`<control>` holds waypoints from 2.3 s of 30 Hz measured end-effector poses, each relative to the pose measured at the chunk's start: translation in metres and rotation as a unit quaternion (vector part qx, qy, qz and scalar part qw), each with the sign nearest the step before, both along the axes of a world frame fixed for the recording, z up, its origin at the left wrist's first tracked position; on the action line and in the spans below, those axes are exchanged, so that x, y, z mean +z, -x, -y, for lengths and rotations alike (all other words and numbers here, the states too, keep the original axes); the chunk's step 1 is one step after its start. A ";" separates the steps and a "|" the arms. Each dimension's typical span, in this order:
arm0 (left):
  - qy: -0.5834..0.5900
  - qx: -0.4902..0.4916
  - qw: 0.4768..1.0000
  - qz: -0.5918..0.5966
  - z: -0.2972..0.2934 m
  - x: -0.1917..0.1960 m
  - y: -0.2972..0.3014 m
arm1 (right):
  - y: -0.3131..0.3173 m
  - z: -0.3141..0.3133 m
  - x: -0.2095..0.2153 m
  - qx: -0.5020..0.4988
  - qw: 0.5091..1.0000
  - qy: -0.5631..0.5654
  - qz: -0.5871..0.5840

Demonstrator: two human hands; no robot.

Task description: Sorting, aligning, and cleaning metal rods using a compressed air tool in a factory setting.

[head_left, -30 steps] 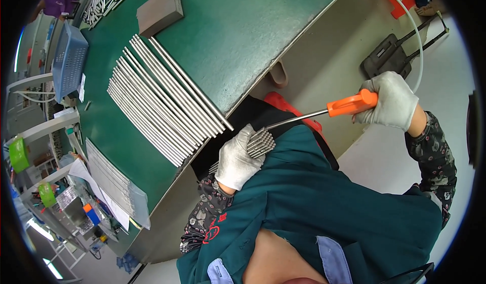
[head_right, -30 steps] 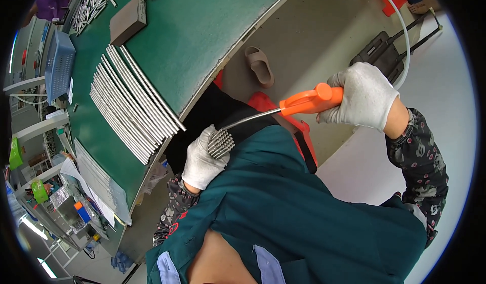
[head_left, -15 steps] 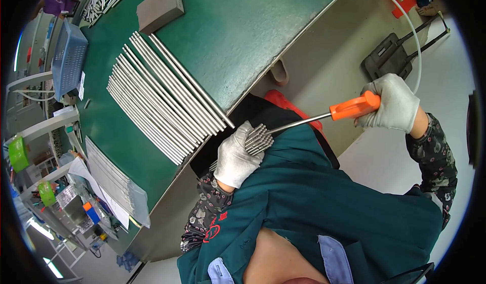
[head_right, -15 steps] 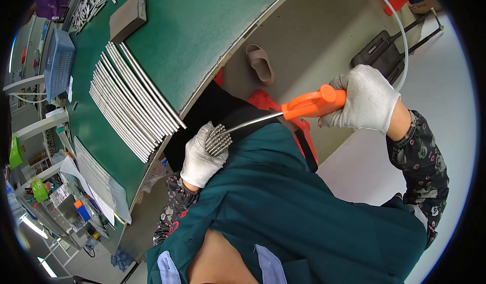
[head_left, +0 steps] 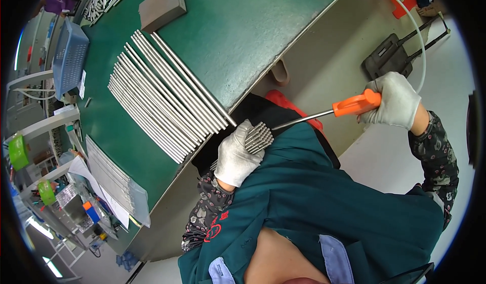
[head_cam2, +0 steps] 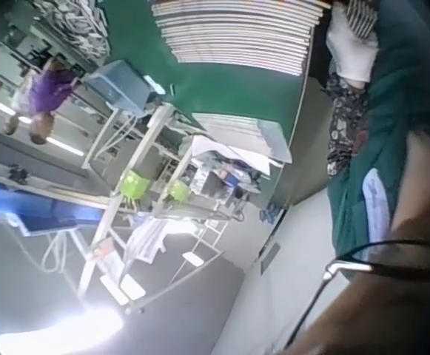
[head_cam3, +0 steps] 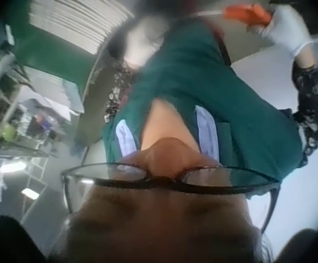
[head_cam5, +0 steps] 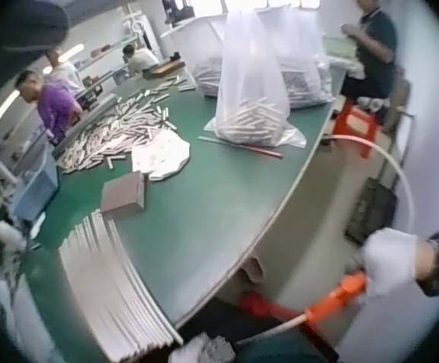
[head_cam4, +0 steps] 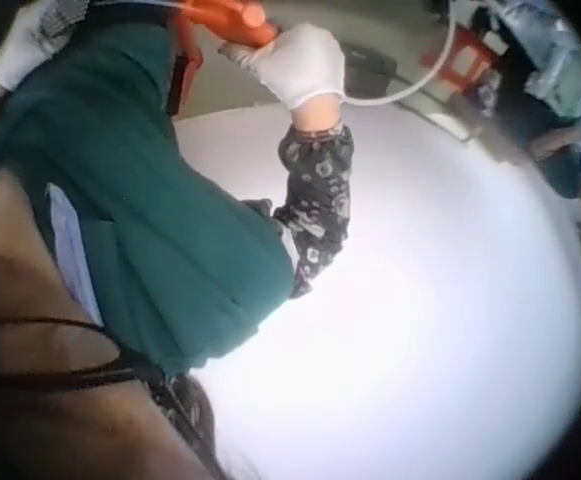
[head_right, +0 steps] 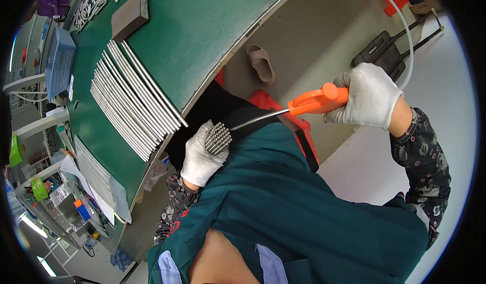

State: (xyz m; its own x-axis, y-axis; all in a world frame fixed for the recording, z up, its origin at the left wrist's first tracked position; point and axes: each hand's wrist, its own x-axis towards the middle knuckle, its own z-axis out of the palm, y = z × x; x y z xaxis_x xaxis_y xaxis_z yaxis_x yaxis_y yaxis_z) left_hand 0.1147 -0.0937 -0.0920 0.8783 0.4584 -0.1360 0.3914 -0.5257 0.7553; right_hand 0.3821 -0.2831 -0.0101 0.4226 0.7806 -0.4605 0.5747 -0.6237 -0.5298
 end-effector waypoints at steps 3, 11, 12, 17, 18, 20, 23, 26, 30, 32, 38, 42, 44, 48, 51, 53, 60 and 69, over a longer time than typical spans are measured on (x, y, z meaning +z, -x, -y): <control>-0.010 -0.002 1.000 0.004 -0.006 0.000 -0.006 | -0.007 -0.001 -0.009 0.056 0.997 0.035 0.051; 0.059 0.002 0.998 0.006 -0.004 0.006 0.008 | -0.022 0.001 -0.013 0.049 0.973 0.124 0.188; 0.201 0.049 0.978 -0.022 -0.011 -0.027 0.019 | -0.025 -0.003 -0.019 0.063 0.975 0.132 0.166; 0.014 0.013 0.999 -0.038 0.001 0.009 0.007 | -0.016 0.009 -0.046 0.145 0.978 0.148 -0.031; 0.003 0.019 0.999 -0.035 0.002 0.006 0.010 | -0.015 0.008 -0.040 0.135 0.980 0.135 -0.044; -0.009 0.026 0.999 -0.028 0.002 0.002 0.014 | -0.016 0.010 -0.036 0.127 0.983 0.121 -0.054; 0.005 0.002 1.000 -0.010 0.000 0.003 0.013 | -0.022 0.019 -0.037 0.110 0.993 0.052 0.006; -0.006 -0.005 0.999 -0.046 -0.003 0.007 0.005 | -0.022 0.015 -0.020 0.081 0.996 -0.024 0.012; 0.008 -0.016 0.999 -0.040 -0.007 0.006 0.001 | -0.014 0.002 -0.004 0.046 0.996 -0.071 0.004; 0.008 -0.021 0.999 -0.037 -0.009 0.007 0.001 | -0.014 0.001 -0.006 0.026 0.996 -0.081 -0.015; -0.010 0.013 0.997 0.077 -0.010 0.027 0.029 | 0.009 0.002 -0.064 0.030 0.986 0.058 -0.154; 0.011 0.091 0.983 0.162 -0.013 0.038 0.061 | 0.036 -0.031 -0.084 0.048 0.961 0.142 -0.231; 0.020 0.118 0.974 0.194 -0.018 0.021 0.083 | 0.050 -0.035 -0.100 0.070 0.962 0.147 -0.221; 0.171 0.180 0.937 0.245 -0.017 0.033 0.099 | 0.072 -0.043 -0.124 0.121 0.958 0.116 -0.232; 0.265 0.205 0.888 0.314 -0.016 0.039 0.104 | 0.079 -0.056 -0.110 0.134 0.958 0.128 -0.219; 0.284 0.183 0.877 0.341 -0.016 0.033 0.114 | 0.078 -0.065 -0.099 0.135 0.951 0.188 -0.207; 0.391 0.146 0.859 0.296 -0.025 0.027 0.130 | 0.083 -0.081 -0.091 0.148 0.947 0.209 -0.194; 0.303 0.227 0.872 0.311 -0.008 -0.003 0.133 | 0.086 -0.088 -0.093 0.147 0.941 0.241 -0.188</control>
